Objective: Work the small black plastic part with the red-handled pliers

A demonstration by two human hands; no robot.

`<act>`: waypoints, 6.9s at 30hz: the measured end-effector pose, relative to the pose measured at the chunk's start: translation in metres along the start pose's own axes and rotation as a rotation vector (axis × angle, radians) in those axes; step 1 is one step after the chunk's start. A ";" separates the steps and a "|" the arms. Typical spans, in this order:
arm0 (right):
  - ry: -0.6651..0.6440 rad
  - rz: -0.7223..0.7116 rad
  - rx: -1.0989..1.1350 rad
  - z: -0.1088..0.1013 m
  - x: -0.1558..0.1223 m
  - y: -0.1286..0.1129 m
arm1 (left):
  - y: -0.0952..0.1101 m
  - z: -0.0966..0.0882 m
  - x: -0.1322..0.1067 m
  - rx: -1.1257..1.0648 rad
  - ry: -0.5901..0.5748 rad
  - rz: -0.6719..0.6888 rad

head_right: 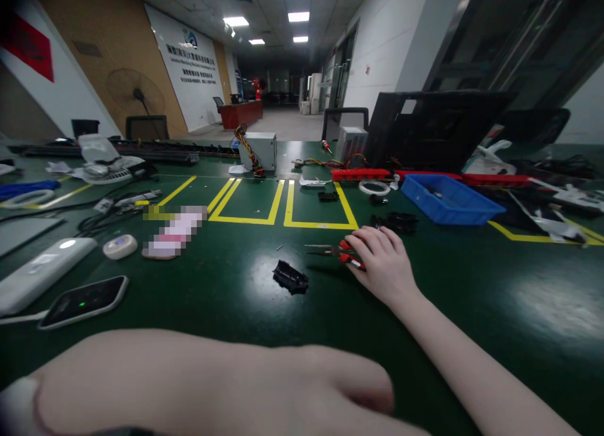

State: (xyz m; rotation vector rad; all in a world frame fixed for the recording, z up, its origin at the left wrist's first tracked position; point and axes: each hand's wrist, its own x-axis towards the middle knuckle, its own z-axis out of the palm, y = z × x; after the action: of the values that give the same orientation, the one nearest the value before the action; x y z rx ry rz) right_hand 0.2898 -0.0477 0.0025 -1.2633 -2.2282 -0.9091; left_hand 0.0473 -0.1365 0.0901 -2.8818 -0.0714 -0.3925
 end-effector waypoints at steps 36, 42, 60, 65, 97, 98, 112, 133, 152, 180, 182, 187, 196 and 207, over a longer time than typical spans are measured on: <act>-0.094 0.035 0.245 -0.018 -0.003 -0.004 | -0.107 0.091 -0.067 -0.690 -0.019 -0.523; -0.108 0.089 0.291 -0.022 0.000 -0.015 | -0.106 0.093 -0.065 -0.702 -0.070 -0.534; -0.123 0.100 0.384 -0.026 -0.002 -0.020 | -0.103 0.094 -0.064 -0.592 -0.072 -0.547; -0.143 0.083 0.404 -0.025 -0.003 -0.021 | -0.101 0.090 -0.063 -0.601 -0.070 -0.547; -0.167 0.090 0.353 -0.026 -0.003 -0.020 | -0.100 0.091 -0.066 -0.682 -0.073 -0.520; -0.166 0.091 0.351 -0.026 -0.003 -0.020 | -0.101 0.091 -0.066 -0.683 -0.075 -0.524; -0.161 0.112 0.347 -0.025 -0.003 -0.020 | -0.103 0.093 -0.065 -0.663 -0.083 -0.520; -0.180 0.050 0.338 -0.025 0.001 -0.022 | -0.103 0.091 -0.066 -0.671 -0.094 -0.514; -0.225 0.142 0.426 -0.025 0.002 -0.025 | -0.107 0.091 -0.067 -0.698 -0.033 -0.533; -0.313 0.154 0.342 -0.023 0.002 -0.029 | -0.103 0.094 -0.066 -0.472 -0.023 -0.532; -0.313 0.149 0.347 -0.024 0.002 -0.029 | -0.104 0.091 -0.066 -0.513 -0.029 -0.528; -0.316 0.123 0.365 -0.025 0.003 -0.029 | -0.107 0.086 -0.066 -0.639 -0.054 -0.499; -0.315 0.063 0.411 -0.025 0.004 -0.026 | -0.109 0.084 -0.068 -0.739 -0.079 -0.402; -0.301 0.075 0.418 -0.025 0.004 -0.025 | -0.108 0.087 -0.068 -0.778 -0.023 -0.353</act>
State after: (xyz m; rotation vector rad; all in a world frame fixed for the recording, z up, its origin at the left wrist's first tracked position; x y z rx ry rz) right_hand 0.2673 -0.0722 0.0138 -1.3320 -2.4078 -0.2102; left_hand -0.0040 -0.0122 0.0144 -3.6465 -0.5506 -0.5459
